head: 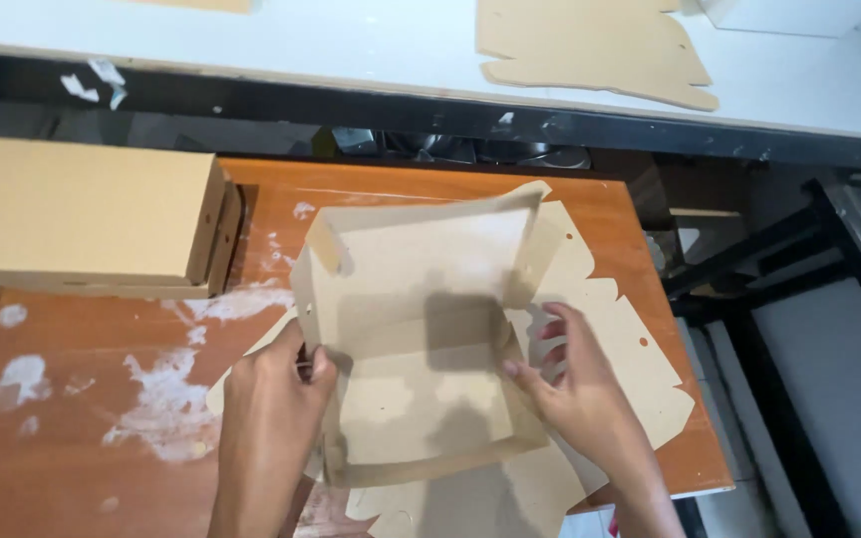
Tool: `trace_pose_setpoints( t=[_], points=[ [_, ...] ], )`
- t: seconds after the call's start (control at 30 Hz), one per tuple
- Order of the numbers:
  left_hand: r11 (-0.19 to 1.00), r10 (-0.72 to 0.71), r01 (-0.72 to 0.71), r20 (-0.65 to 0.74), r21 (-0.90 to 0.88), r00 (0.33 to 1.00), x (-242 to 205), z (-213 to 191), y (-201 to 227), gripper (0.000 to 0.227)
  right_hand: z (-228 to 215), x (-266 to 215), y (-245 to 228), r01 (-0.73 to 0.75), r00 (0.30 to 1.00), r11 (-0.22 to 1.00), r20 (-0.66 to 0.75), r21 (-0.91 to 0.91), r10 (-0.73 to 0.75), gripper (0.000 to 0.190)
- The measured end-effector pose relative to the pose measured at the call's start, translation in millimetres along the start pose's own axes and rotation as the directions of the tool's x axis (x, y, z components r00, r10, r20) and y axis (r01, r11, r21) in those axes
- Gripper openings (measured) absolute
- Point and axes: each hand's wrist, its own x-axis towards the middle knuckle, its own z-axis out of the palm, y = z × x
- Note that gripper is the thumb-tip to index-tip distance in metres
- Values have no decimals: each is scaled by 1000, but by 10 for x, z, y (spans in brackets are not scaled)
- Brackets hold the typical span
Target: The person folds a flat cardboard box blank along pre-scored lines, tucks flaps, and interlocks tabs to form a rectangular box. The finished box is placed on a stack of similar completed boxes on the table.
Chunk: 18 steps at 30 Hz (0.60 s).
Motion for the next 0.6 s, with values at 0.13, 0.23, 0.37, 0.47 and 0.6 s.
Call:
trace_pose_setpoints(
  t=[0.13,0.23,0.37,0.47,0.6],
  points=[
    [993,14,-9,43,-119,999,-99,-315,418,79,222,249,222,108,988,975,85,192,-126,29],
    [855,497,-322,-465,406,733,-334,-190,-73,108,514,397,449,120,991,987,-69,104,-113,6],
    [851,521,-435,-383,293,762,-500,2,189,84,503,150,187,320,944,912,-167,258,-284,38],
    [841,535,-533,-282,93,796,-667,197,477,49,540,37,63,130,990,922,-97,364,-101,51],
    [856,489,-503,-127,-120,863,-566,291,661,24,579,-283,-79,200,966,924,-225,326,-130,47]
  ],
)
